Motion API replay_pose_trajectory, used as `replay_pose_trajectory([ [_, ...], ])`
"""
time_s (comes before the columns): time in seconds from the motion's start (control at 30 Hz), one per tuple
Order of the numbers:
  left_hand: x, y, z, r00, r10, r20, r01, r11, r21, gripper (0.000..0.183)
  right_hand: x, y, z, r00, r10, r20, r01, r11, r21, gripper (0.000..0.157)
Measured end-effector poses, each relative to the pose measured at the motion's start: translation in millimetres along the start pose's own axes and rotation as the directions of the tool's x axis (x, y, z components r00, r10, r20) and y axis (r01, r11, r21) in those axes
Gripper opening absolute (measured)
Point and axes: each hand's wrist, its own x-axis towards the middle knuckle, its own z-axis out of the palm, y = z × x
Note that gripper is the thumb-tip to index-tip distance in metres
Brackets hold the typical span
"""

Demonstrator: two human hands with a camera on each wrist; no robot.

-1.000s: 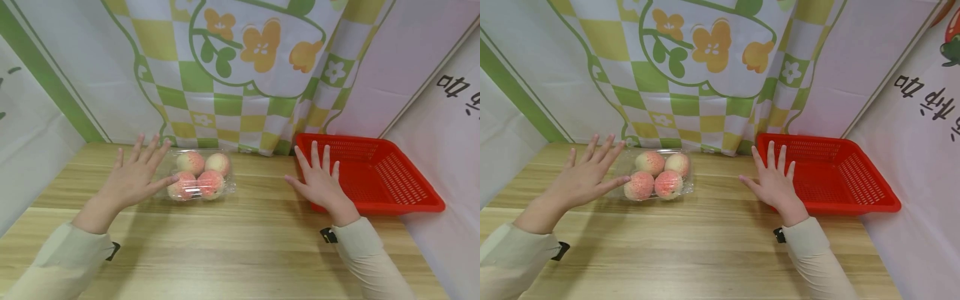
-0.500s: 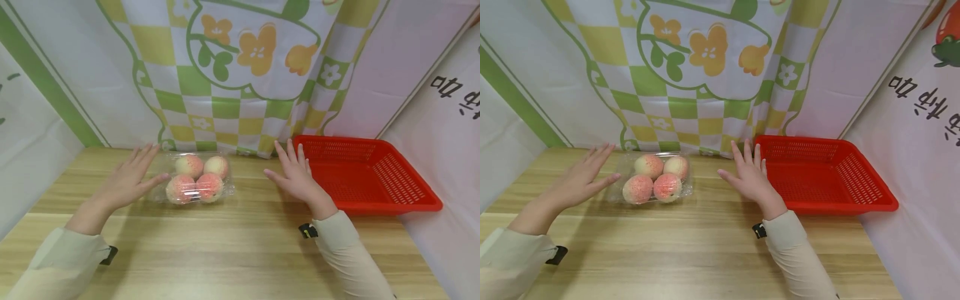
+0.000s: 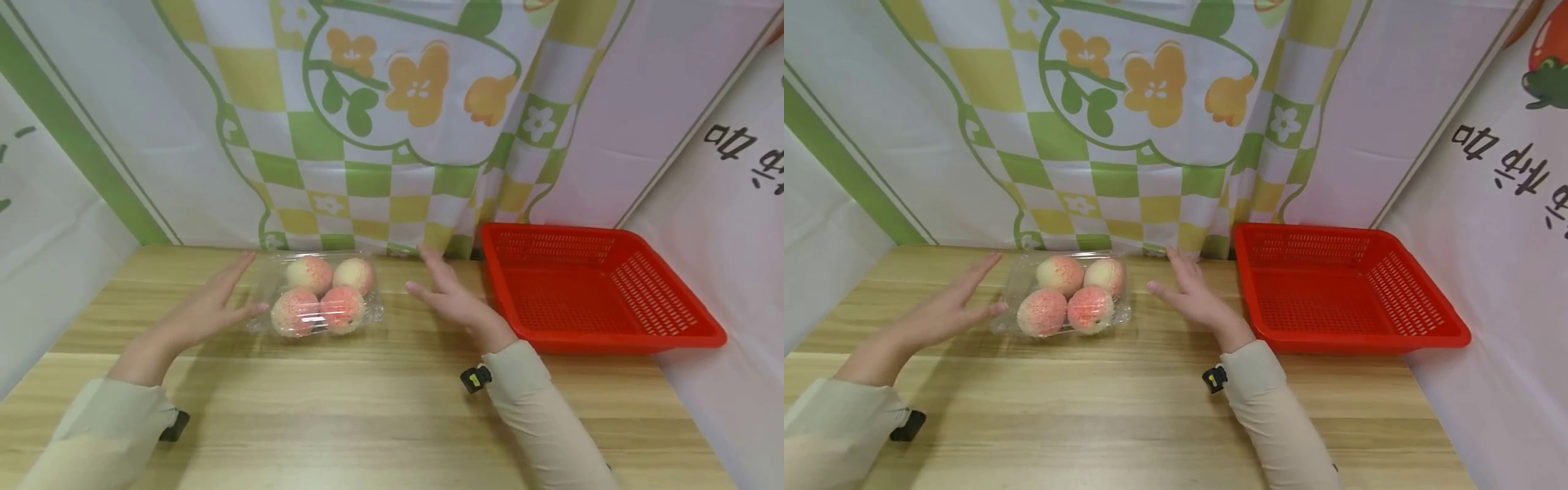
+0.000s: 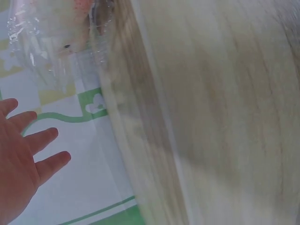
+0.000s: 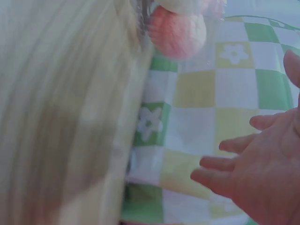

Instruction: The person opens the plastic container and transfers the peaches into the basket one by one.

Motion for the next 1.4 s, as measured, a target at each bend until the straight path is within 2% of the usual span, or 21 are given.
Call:
replay_pose_trajectory([
  [0.17, 0.3, -3.8, 5.0, 0.999, -0.036, 0.026, 0.037, 0.999, -0.03, 0.108, 9, 3, 16.1, 0.997, 0.031, 0.071, -0.042, 0.987, 0.158, 0.081],
  [0.33, 0.0, -6.3, 9.2, 0.995, -0.077, 0.062, 0.079, 0.996, -0.039, 0.114, 17, 6, 31.1, 0.991, 0.037, 0.127, -0.059, 0.983, 0.171, 0.086],
  [0.47, 0.3, -8.8, 11.6, 0.993, -0.087, 0.08, 0.089, 0.996, -0.019, 0.116, 21, 7, 40.3, 0.985, 0.063, 0.163, -0.095, 0.976, 0.197, 0.092],
  [0.67, -0.5, -11.7, 14.7, 0.991, -0.086, 0.107, 0.089, 0.996, -0.021, 0.119, 27, 9, 51.2, 0.98, 0.057, 0.192, -0.103, 0.967, 0.234, 0.097],
  [0.8, 0.3, -13.5, 17.3, 0.992, -0.056, 0.113, 0.06, 0.998, -0.033, 0.124, 31, 11, 57.3, 0.976, 0.029, 0.217, -0.087, 0.96, 0.266, 0.099],
  [1.03, 1.9, -13.0, 19.8, 0.992, -0.014, 0.123, 0.019, 0.999, -0.042, 0.131, 38, 12, 62.9, 0.97, -0.077, 0.23, 0.004, 0.953, 0.302, 0.101],
  [1.23, 2.1, -14.2, 22.0, 0.992, -0.025, 0.121, 0.03, 0.999, -0.036, 0.133, 40, 12, 64.7, 0.967, -0.035, 0.253, -0.047, 0.949, 0.311, 0.104],
  [1.4, 2.0, -13.6, 24.5, 0.992, -0.044, 0.121, 0.049, 0.998, -0.039, 0.132, 39, 12, 65.2, 0.968, -0.028, 0.248, -0.054, 0.947, 0.317, 0.105],
])
